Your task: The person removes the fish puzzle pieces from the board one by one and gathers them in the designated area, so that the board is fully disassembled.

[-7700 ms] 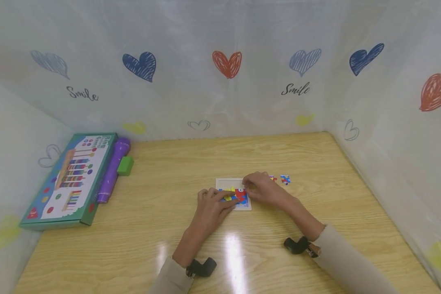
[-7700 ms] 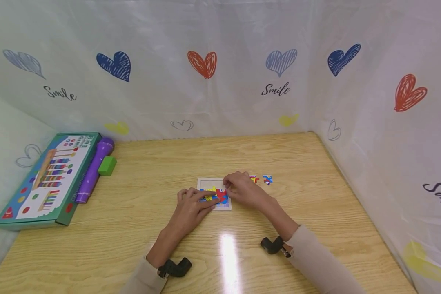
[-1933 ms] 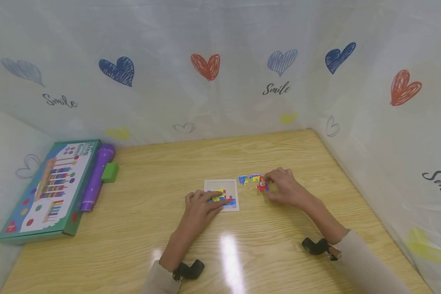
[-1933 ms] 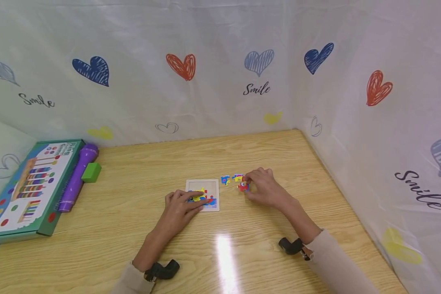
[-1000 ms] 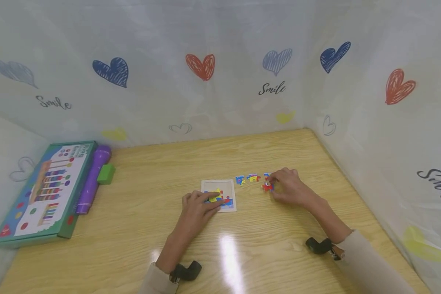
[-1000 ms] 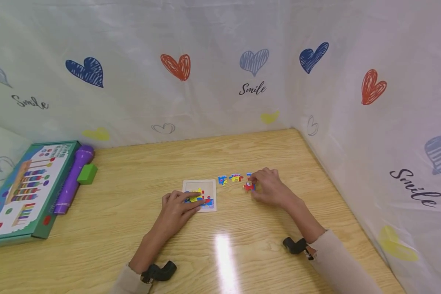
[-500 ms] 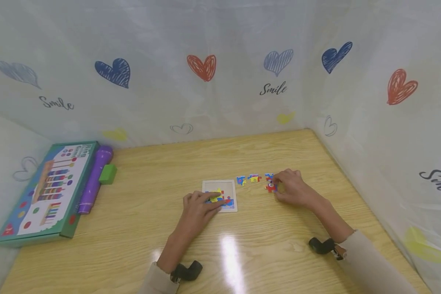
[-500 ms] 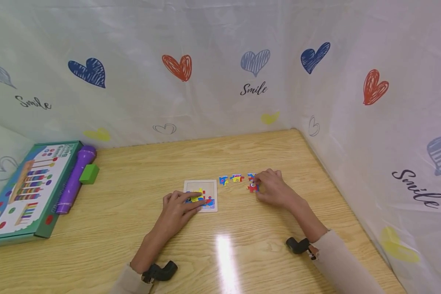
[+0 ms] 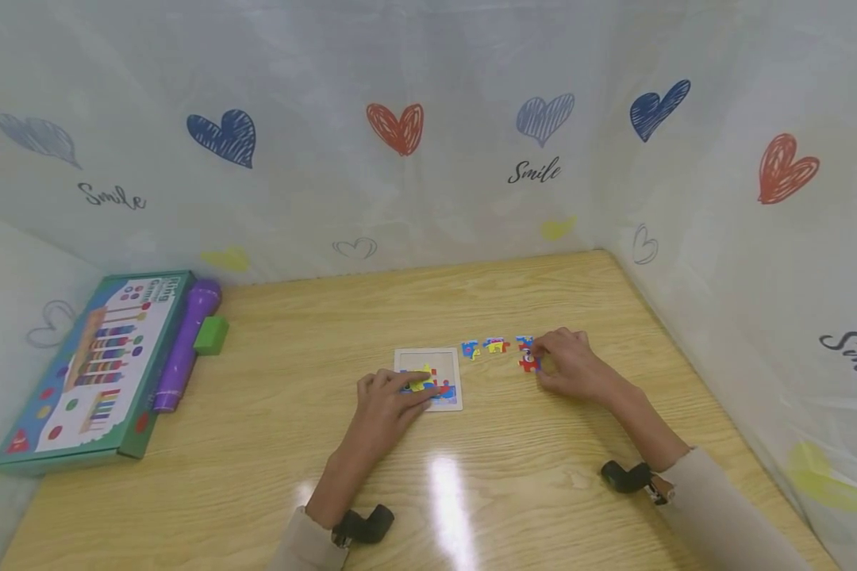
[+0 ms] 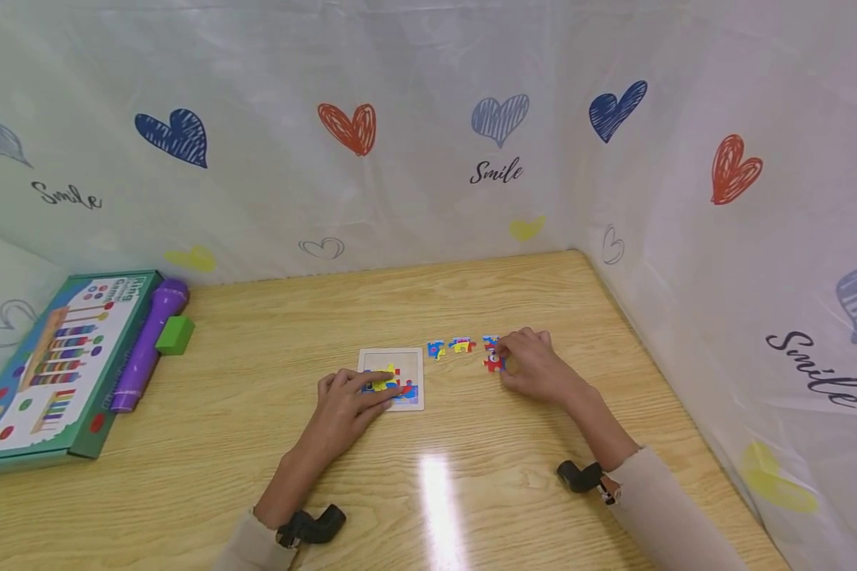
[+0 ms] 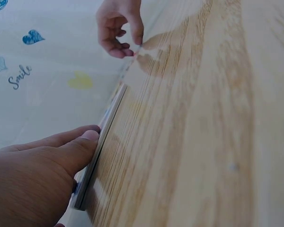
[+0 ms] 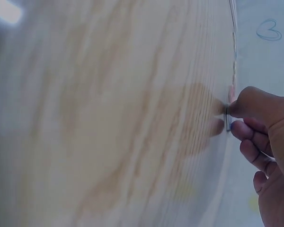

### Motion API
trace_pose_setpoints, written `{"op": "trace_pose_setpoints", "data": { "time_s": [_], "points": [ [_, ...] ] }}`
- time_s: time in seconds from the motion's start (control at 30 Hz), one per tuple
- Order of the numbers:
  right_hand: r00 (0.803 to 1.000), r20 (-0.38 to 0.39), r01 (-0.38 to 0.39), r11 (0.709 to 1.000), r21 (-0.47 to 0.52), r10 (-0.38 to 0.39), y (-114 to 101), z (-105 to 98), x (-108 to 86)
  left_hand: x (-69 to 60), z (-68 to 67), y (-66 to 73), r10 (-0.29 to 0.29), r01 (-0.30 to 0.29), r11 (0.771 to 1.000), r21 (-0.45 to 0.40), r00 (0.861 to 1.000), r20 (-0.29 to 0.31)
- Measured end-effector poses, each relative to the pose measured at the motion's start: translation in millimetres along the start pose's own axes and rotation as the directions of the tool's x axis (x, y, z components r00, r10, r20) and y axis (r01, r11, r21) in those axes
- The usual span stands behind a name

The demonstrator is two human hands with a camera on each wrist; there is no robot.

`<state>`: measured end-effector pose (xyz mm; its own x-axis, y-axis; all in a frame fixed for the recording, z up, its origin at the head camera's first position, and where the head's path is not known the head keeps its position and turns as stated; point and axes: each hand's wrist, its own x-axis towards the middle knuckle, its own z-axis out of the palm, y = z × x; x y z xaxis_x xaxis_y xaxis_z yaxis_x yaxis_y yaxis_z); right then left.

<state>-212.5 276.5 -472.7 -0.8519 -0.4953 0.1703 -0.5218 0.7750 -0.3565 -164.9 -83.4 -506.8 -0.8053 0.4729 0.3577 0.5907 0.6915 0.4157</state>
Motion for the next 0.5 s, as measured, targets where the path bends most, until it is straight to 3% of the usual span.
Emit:
{"op": "trace_pose_setpoints", "data": {
  "time_s": [0.27,0.5],
  "points": [
    [0.997,-0.063,0.038,0.999,-0.014,-0.039,-10.7,-1.5,2.5,-1.4,3.3,0.1,0.014,-0.014,1.0,-0.005,0.999,-0.043],
    [0.992,-0.094,0.089,0.995,0.049,-0.084,-29.0,0.6,10.8,-2.6,6.8,2.4,0.047,-0.043,0.998,0.045,0.995,-0.092]
  ]
}}
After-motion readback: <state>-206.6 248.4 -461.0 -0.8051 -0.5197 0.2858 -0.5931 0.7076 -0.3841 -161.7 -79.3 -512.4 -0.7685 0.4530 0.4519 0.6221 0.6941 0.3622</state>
